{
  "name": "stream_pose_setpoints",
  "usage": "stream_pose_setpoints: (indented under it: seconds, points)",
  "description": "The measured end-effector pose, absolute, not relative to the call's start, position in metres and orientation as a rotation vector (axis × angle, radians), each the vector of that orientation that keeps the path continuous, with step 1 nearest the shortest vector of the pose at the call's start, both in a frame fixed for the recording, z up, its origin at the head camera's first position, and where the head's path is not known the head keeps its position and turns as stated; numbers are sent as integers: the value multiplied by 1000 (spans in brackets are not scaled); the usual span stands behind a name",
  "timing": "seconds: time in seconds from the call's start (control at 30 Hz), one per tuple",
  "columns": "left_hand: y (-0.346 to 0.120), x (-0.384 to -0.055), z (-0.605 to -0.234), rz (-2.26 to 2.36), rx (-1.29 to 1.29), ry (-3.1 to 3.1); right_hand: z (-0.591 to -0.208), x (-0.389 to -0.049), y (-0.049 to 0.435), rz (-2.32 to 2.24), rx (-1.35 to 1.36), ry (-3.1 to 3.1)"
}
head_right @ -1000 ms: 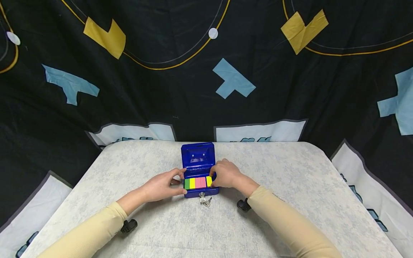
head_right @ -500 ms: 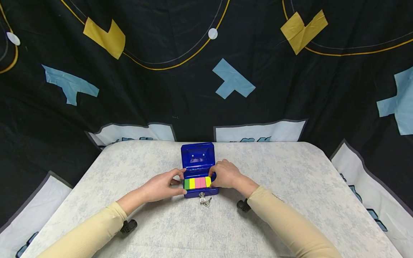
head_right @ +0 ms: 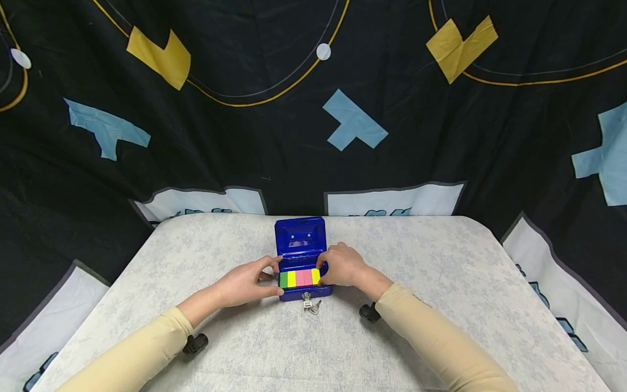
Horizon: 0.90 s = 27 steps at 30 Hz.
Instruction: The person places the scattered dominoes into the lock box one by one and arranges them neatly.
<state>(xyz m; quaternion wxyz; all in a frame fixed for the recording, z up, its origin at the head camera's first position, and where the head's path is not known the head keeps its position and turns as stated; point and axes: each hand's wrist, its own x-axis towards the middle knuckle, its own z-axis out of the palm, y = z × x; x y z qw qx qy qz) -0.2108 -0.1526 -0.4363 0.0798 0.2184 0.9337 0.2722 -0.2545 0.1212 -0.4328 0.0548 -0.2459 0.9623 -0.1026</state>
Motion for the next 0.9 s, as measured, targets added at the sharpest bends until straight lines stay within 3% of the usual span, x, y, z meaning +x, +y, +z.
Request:
stream_pose_setpoints:
  seconds: [0.53,0.9]
  points:
    - [-151,-211,-437,814,650,2795,-430,-254,125,-378,-738,2913]
    - [-152,-212,-438,803,658,2803,-423,-249,155,-621,-691,2954]
